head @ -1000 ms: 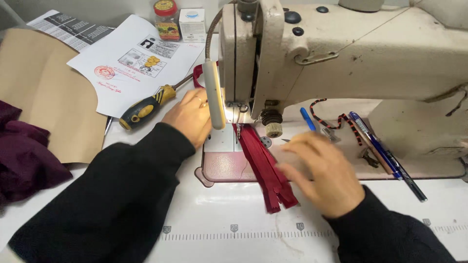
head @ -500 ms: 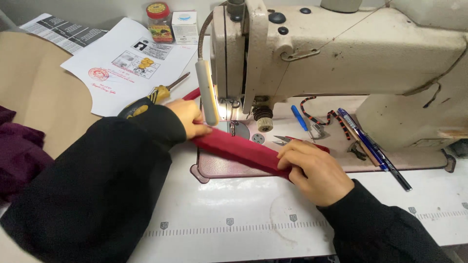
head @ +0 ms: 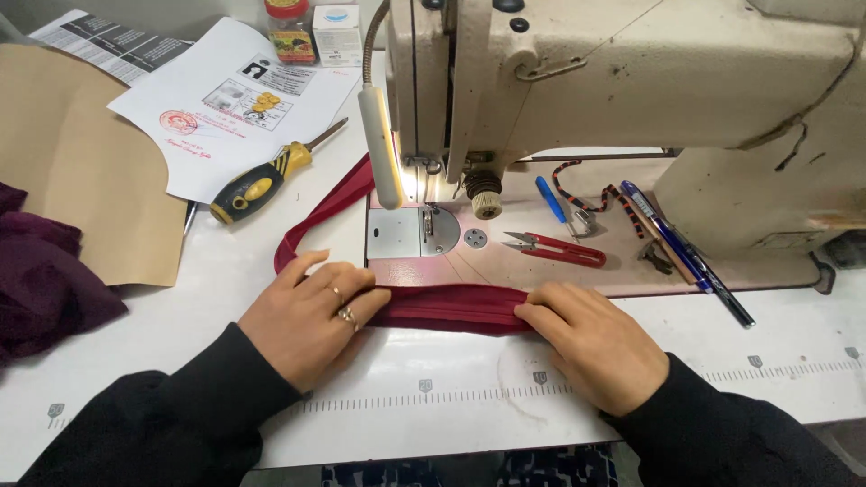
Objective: Sewing a zipper onto a fabric strip using an industrial sewing machine, including measuring with a ruler and adjusting the machine with a screwdriver
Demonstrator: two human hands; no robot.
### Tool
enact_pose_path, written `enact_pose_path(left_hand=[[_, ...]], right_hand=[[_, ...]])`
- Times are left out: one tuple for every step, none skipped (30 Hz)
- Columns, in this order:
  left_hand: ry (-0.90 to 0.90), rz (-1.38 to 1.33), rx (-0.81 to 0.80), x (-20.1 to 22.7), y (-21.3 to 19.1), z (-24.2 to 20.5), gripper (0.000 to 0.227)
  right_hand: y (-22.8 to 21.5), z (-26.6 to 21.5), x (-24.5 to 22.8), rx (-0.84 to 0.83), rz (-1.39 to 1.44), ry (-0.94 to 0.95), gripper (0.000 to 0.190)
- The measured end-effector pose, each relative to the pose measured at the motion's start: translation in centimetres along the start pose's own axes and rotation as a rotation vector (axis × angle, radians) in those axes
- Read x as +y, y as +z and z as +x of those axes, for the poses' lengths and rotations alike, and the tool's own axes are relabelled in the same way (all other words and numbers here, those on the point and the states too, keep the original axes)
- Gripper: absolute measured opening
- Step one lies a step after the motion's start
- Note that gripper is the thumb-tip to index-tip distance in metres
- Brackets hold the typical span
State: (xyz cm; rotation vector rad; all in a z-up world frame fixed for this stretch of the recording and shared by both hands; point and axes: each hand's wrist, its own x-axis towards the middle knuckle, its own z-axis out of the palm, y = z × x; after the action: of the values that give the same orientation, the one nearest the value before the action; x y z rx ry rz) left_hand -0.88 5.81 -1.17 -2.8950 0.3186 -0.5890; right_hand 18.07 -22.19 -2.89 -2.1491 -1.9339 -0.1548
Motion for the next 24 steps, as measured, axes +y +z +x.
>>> enact_pose_path(left_hand=[[0.064, 0.034, 0.08, 0.3, 0.0, -0.2, 0.036], [0.128, 0.068, 0.161, 0.6, 0.0, -0.4, 0.023], [0.13, 0.065, 0.163, 0.5, 1.0, -0.6, 0.023], [0.062, 0.082, 0.17, 0.5, 2.0, -0.9, 0.02], [-0.007, 0.1, 0.176, 0.4, 3.0, -1.1, 0.019], [-0.003, 0.098, 0.178, 0.0, 2.6, -1.2, 0.019], [-0.032, 0.021, 0.012, -0.3, 2.1, -1.3, 0.034], [-0.06, -0.055, -0.154, -0.7, 1.8, -1.3, 0.052], [-0.055, -0.057, -0.152, -1.0, 0.4, -1.0, 0.052], [-0.099, -0.225, -0.193, -1.2, -0.9, -0.7, 0.056], [-0.141, -0.392, -0.234, -1.4, -2.1, -0.3, 0.06], [-0.132, -0.398, -0.231, -2.1, -2.9, -0.5, 0.06], [-0.118, -0.405, -0.23, -2.8, -3.6, -0.6, 0.063], [-0.104, -0.414, -0.23, -3.6, -4.3, -0.7, 0.068], [-0.095, -0.42, -0.228, -4.3, -4.9, -1.2, 0.068], [-0.199, -0.463, -0.287, -5.0, -5.4, -1.7, 0.061], [-0.303, -0.503, -0.347, -5.8, -5.9, -2.1, 0.055], [-0.292, -0.509, -0.348, -5.7, -6.4, -2.7, 0.055], [-0.441, -0.589, -0.285, -5.6, -6.8, -3.3, 0.031], [-0.589, -0.668, -0.219, -5.6, -7.3, -3.9, 0.009], [-0.579, -0.675, -0.222, -6.8, -6.0, -4.7, 0.009], [-0.465, -0.687, -0.195, -8.1, -4.7, -5.6, 0.012], [-0.351, -0.699, -0.165, -9.3, -3.4, -6.4, 0.022], [-0.345, -0.703, -0.166, -10.1, -2.0, -7.6, 0.022]], right_hand=[[0.0, 0.0, 0.0, 0.027, 0.013, 0.004, 0.053], [-0.1, 0.0, -0.1, 0.054, 0.026, 0.007, 0.037], [0.5, -0.2, 0.7, 0.053, 0.024, 0.011, 0.037], [1.1, -0.4, 1.4, 0.08, 0.0, 0.061, 0.031], [1.7, -0.6, 2.1, 0.108, -0.024, 0.111, 0.025], [0.9, -0.8, 2.1, 0.108, -0.026, 0.115, 0.025], [0.1, -1.1, 2.1, 0.124, 0.121, 0.209, 0.023], [-0.7, -1.3, 2.2, 0.14, 0.268, 0.302, 0.022], [-1.6, -1.4, 2.3, 0.141, 0.266, 0.307, 0.022], [-2.5, -1.7, 2.3, 0.11, 0.401, 0.377, 0.024], [-3.4, -2.0, 2.5, 0.078, 0.536, 0.447, 0.027], [-3.7, -2.5, 2.7, 0.08, 0.531, 0.456, 0.027], [-4.1, -3.1, 3.0, 0.005, 0.579, 0.544, 0.033], [-4.5, -3.6, 3.2, -0.072, 0.629, 0.631, 0.039], [-5.0, -3.9, 3.3, -0.07, 0.625, 0.642, 0.039], [-5.5, -4.2, 3.3, -0.067, 0.663, 0.649, 0.036], [-5.9, -4.4, 3.4, -0.064, 0.702, 0.656, 0.033], [-6.2, -4.6, 3.3, -0.061, 0.699, 0.668, 0.033], [-6.5, -4.7, 3.2, -0.035, 0.705, 0.595, 0.028], [-6.9, -4.8, 3.1, -0.009, 0.711, 0.522, 0.027], [-6.6, -5.1, 3.2, -0.007, 0.707, 0.534, 0.027], [-6.3, -5.4, 3.3, -0.006, 0.726, 0.56, 0.021], [-6.1, -5.7, 3.4, -0.004, 0.745, 0.586, 0.016], [-6.2, -5.7, 3.3, -0.002, 0.744, 0.594, 0.016]])
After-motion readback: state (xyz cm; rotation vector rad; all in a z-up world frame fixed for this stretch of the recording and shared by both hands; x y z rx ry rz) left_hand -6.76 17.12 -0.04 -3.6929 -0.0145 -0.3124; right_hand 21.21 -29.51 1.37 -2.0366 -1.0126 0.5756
